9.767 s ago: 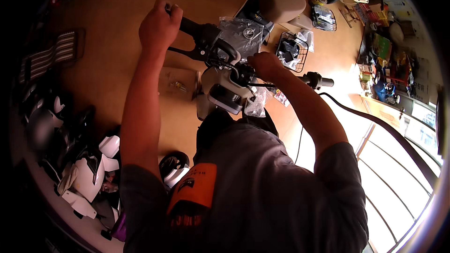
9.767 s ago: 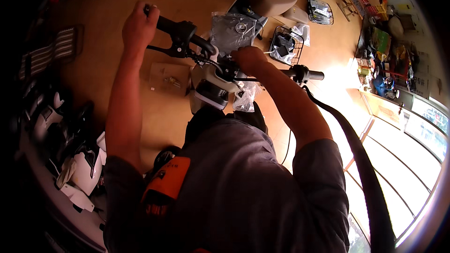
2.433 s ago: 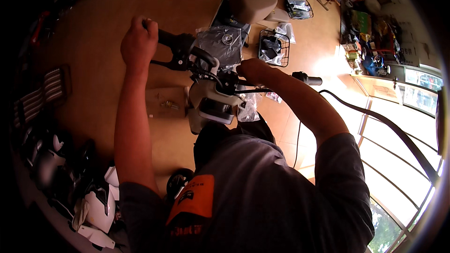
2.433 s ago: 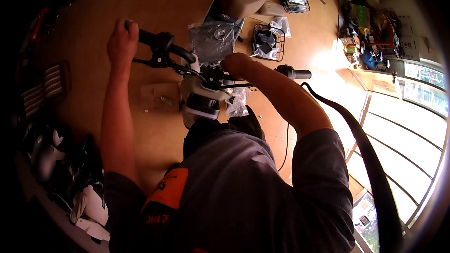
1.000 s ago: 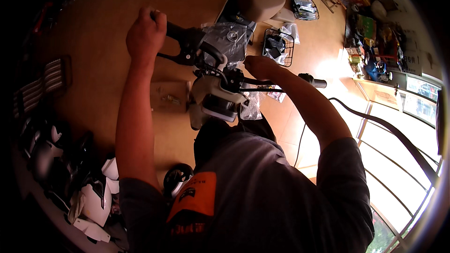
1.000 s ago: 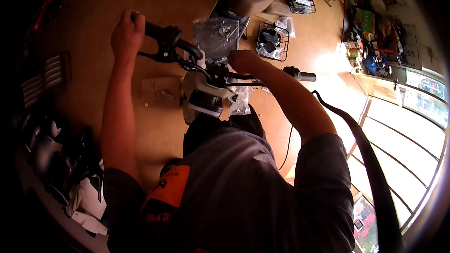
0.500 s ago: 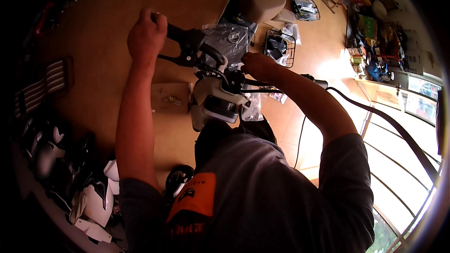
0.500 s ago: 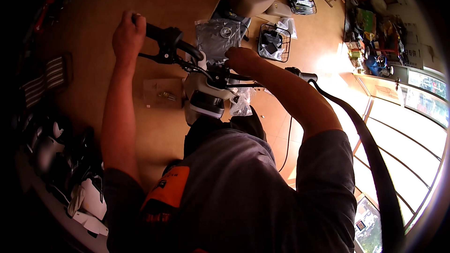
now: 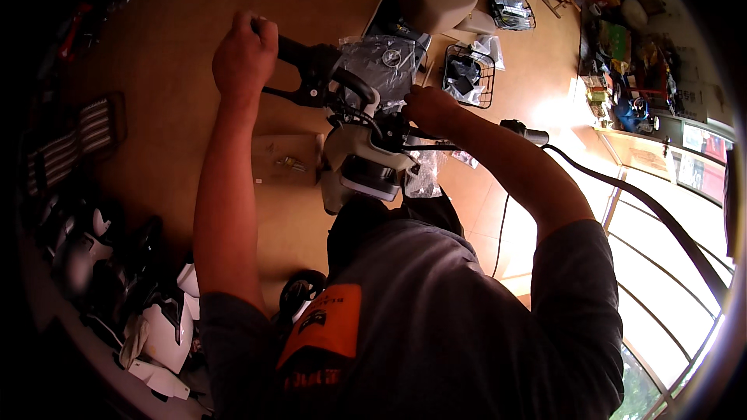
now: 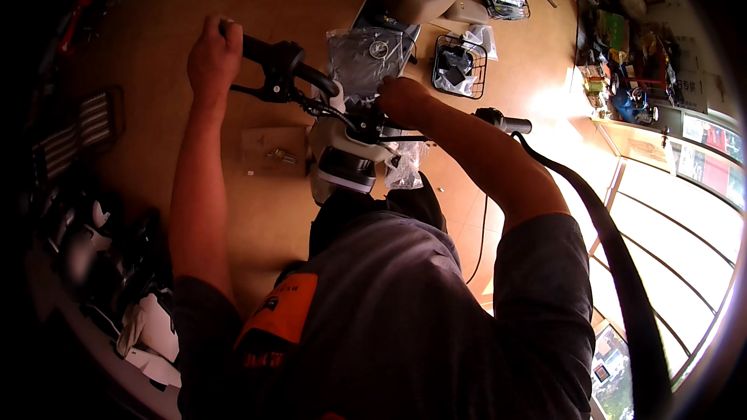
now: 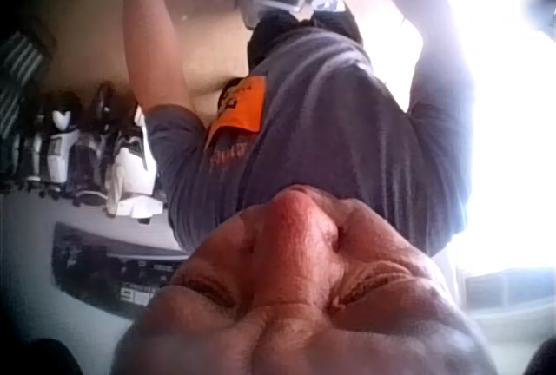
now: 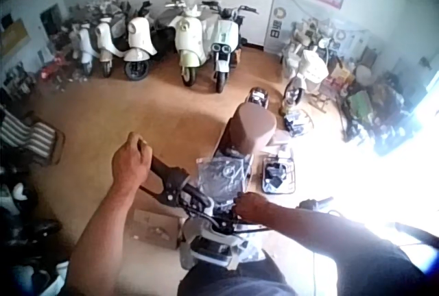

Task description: The person assembles a scooter by attaching the handlebar assembly to the front fork and tightening the mounting bolts. They then move to the front wheel area and use a wrench to tighten the axle nut.

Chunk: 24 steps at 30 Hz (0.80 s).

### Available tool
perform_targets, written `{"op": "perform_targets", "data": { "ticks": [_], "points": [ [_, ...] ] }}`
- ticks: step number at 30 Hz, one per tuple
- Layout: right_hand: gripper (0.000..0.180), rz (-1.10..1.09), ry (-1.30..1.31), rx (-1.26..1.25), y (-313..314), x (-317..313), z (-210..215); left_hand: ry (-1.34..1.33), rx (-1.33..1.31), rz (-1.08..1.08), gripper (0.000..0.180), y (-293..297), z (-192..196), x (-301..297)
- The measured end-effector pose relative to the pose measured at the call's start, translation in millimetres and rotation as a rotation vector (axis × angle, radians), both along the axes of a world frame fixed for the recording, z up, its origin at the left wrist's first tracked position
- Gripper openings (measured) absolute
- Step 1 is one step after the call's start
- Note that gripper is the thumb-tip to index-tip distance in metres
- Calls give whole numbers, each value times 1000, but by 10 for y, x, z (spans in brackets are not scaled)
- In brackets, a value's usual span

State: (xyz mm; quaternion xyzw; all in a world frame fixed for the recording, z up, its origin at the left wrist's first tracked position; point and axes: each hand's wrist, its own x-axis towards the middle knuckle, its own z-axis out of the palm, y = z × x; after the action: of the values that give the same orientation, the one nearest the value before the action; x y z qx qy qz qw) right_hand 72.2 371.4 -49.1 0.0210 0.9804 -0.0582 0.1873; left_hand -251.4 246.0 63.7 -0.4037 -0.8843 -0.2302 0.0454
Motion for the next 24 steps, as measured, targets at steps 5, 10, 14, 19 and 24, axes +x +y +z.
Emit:
{"op": "perform_targets", "data": {
  "ticks": [5,10,14,19,24],
  "points": [
    [18,-159,-210,-69,-21,-9,-52,18,-1,4,33,5,15,15],
    [18,-187,-125,-52,-1,7,-45,10,1,13,33,-17,43,50],
    [14,-245,281,-5,-23,98,-6,16,-1,3,34,36,20,39],
    [16,-647,714,-241,-445,-115,1029,-3,-13,2,33,-38,28,12],
    [23,-961,585,-553,-855,180,1004,20,8,-9,33,-35,34,20]
  ]
}}
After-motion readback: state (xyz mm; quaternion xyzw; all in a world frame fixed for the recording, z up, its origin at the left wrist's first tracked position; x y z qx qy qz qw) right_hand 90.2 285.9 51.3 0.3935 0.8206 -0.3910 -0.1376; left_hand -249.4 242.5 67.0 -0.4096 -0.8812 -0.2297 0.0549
